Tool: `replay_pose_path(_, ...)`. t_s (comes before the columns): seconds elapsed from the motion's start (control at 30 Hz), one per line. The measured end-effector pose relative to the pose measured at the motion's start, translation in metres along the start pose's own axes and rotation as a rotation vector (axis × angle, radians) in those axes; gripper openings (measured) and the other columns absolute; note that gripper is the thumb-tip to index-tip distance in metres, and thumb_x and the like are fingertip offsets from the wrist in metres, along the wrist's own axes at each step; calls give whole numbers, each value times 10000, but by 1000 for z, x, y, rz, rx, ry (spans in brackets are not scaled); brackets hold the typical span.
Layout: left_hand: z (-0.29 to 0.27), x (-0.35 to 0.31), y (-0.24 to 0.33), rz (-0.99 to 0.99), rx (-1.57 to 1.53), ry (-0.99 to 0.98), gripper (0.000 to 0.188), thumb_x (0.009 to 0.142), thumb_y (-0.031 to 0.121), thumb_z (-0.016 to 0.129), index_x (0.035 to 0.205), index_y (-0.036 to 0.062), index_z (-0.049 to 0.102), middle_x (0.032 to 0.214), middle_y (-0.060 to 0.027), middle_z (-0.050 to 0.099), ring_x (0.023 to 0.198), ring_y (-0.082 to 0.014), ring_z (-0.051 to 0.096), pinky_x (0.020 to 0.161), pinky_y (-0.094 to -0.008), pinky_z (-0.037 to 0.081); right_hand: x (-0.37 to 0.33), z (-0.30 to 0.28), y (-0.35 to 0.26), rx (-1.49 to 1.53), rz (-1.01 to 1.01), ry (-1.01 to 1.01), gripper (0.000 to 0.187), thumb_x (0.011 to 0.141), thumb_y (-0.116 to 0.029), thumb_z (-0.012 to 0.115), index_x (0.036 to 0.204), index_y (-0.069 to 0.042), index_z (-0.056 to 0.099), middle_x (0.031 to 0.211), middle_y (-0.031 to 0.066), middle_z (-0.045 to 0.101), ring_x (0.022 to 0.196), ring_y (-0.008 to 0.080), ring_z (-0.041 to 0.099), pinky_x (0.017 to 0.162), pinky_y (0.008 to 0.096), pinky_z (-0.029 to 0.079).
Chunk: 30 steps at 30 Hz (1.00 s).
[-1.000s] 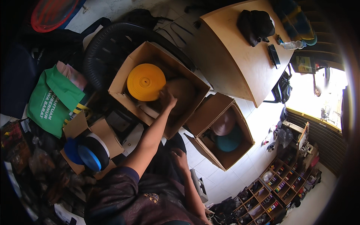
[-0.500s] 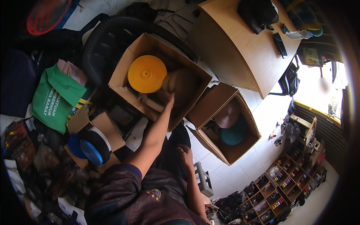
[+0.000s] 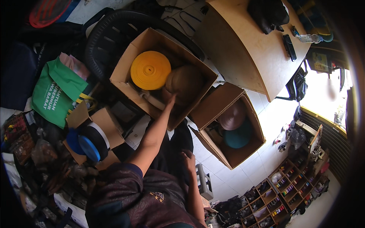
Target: The person organizes rolls of ribbon by taking them from boxes on the floor and placing them onto a shelf in a cluttered storage area.
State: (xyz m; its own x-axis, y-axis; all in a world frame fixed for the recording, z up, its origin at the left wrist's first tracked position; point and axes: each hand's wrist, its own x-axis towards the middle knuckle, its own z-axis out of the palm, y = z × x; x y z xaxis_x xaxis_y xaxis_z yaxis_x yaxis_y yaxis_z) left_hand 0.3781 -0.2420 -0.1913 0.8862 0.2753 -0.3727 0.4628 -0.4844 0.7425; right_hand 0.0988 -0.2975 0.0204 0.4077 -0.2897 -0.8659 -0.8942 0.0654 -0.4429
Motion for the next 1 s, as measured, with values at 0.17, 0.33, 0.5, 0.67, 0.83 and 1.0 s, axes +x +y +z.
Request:
replay_pose_path(0.17, 12, -17, 46, 29, 91, 215, 597, 754, 202, 769, 1206, -51, 472, 1170, -249, 548, 1060, -409, 552, 945, -427, 426, -4, 1, 2, 37, 16, 23, 327, 882, -197, 561, 1119, 16, 632, 1018, 188, 678, 986, 270, 639, 873, 338, 471)
replay_pose_path(0.33, 26, -23, 63, 100, 588, 243, 318, 929, 142, 504, 1190, -39, 488, 1232, -219, 503, 1151, -358, 510, 936, -453, 431, -14, 0, -24, 30, 5, 26, 299, 893, -180, 562, 1111, 13, 631, 943, 145, 679, 844, 208, 641, 782, 315, 488)
replay_pose_path(0.5, 39, -24, 57, 191, 578, 352, 290, 905, 97, 503, 1172, -16, 501, 1149, -214, 536, 1113, -351, 538, 926, -453, 441, -14, -1, -28, 69, 20, 17, 292, 892, -177, 572, 1096, 20, 639, 933, 114, 679, 835, 157, 619, 747, 290, 489)
replay_pose_path(0.67, 43, -34, 62, 263, 605, 364, 303, 881, 53, 510, 1176, -8, 480, 1153, -222, 507, 1111, -372, 510, 947, -439, 426, -14, -3, -25, 51, -12, 40, 287, 893, -163, 569, 1097, 25, 639, 931, 107, 681, 822, 158, 621, 742, 287, 492)
replay_pose_path(0.83, 30, -27, 69, 209, 558, 171, 492, 749, 112, 674, 1171, -29, 464, 1128, -220, 506, 1094, -392, 506, 964, -431, 411, -10, -2, -16, 101, 31, 26, 295, 878, -171, 569, 1097, 11, 647, 898, 140, 689, 780, 191, 642, 733, 310, 493)
replay_pose_path(1.0, 21, -15, 71, 169, 430, 81, 559, 682, 131, 731, 1146, -50, 477, 1068, -229, 546, 1047, -383, 547, 946, -418, 432, 5, -1, -30, 64, -88, 29, 310, 878, -179, 568, 1095, 30, 640, 945, 164, 689, 889, 233, 652, 810, 328, 487)
